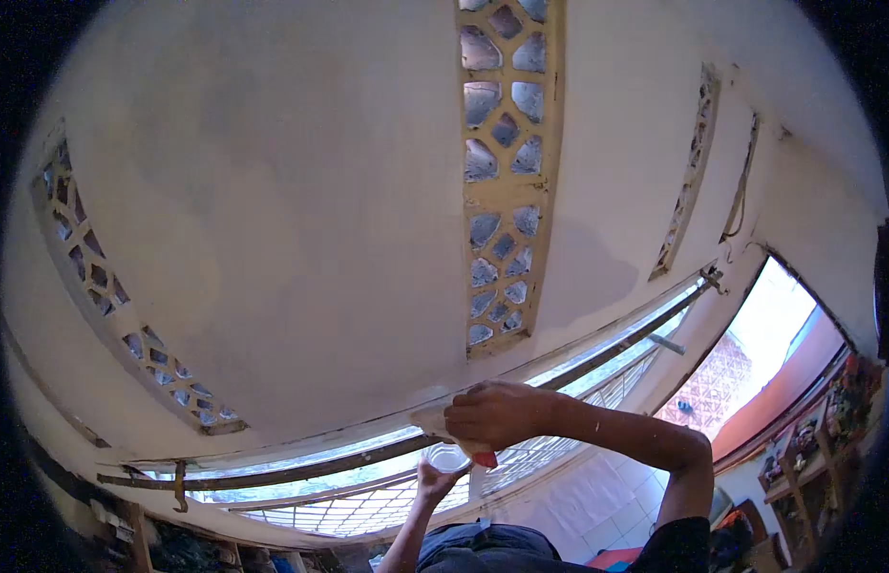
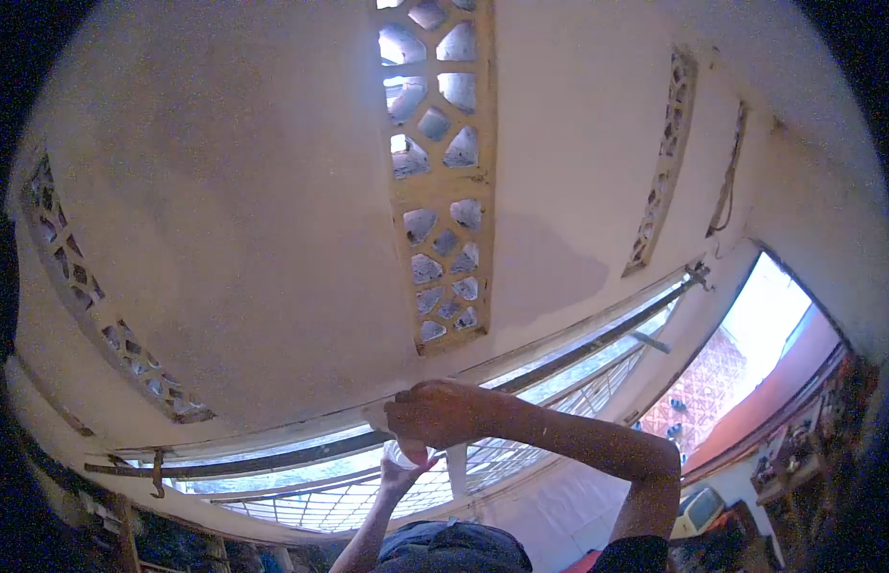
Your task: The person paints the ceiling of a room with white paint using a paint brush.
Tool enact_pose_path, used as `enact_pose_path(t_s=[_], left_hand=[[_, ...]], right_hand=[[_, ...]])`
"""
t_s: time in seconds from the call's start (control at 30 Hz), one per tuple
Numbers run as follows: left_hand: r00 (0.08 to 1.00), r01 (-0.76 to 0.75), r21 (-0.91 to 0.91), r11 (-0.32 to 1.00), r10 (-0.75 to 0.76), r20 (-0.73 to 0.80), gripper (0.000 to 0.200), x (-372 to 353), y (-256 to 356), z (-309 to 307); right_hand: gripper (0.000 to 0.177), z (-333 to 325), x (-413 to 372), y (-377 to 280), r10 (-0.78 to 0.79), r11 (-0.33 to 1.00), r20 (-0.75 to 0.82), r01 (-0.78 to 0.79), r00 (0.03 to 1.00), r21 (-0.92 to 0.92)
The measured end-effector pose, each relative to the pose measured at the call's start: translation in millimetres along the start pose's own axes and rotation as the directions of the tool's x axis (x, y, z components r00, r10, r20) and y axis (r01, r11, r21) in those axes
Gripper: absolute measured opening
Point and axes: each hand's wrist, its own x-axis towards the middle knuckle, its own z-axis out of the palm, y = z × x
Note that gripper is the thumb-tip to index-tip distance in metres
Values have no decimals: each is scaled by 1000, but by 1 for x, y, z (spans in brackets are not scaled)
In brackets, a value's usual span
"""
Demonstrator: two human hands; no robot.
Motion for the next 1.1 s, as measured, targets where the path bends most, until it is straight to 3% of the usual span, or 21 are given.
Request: enact_pose_path(t_s=[0.03,0.1,0.13,0.17,0.2,0.27,0.33,0.43,0.5,0.57,0.63,0.73,0.8,0.83,0.9,0.93,0.97,1.0,1.07,1.1], left_hand=[[1000,-20,-42,999,19,-9,49,5,-28,5],[999,-43,1,999,43,-16,49,5,-25,6],[997,-70,35,997,71,-32,49,7,-23,7],[998,-63,-106,992,59,-37,49,3,-4,6],[997,-67,-101,993,64,-32,49,5,-4,5],[999,-32,-28,999,31,-40,48,5,-7,5],[995,-84,-13,996,83,-58,43,6,-18,7],[990,-116,-19,993,114,-89,43,7,-22,7],[995,-68,-25,997,66,-72,43,3,-13,5],[997,-41,27,999,43,-72,46,2,-12,5],[997,-8,78,997,14,-76,50,2,-18,4],[999,15,-50,999,-17,-38,54,2,-29,5],[999,-40,133,990,43,-21,56,1,-10,0],[999,-1,-12,1000,0,-37,56,1,-20,2],[998,1,19,1000,0,-56,55,0,-16,4],[998,-6,52,999,10,-69,53,-1,-14,5],[996,-58,39,998,60,-69,49,1,-26,8],[996,-59,37,998,61,-66,49,2,-29,9],[993,-85,31,996,87,-80,42,4,-32,9],[993,-83,29,996,86,-86,42,6,-36,9]], right_hand=[[36,-4,1,2,8,1000,-8,-8,1000,1],[31,-36,9,9,-32,972,-42,22,999,-232],[20,-54,12,14,95,968,-62,-107,994,-227],[21,-67,11,27,-12,920,-236,-82,972,-383],[21,-112,18,17,84,909,-189,-152,978,-387],[18,-156,20,25,-327,694,-465,-125,823,-709],[15,-191,25,22,-489,562,-543,-230,682,-795],[21,-188,36,23,-514,542,-543,-239,665,-806],[29,-153,40,27,-458,595,-435,-96,776,-798],[36,-97,31,36,-450,517,-297,-26,842,-855],[32,-54,20,29,-459,648,-319,67,830,-759],[44,-3,2,17,-349,834,-221,194,911,-517],[43,14,-2,7,-170,969,-307,103,937,-223],[43,15,-5,10,-174,970,-306,108,936,-219],[23,2,-3,10,25,995,-82,-17,996,96],[20,-6,3,15,-73,987,-142,52,987,-151],[19,-28,7,19,-31,978,-108,8,994,-210],[18,-52,13,25,-14,986,-181,-16,983,-163],[19,-119,24,25,-100,937,-371,-38,923,-347],[18,-146,27,30,-55,848,-384,-160,922,-505]])
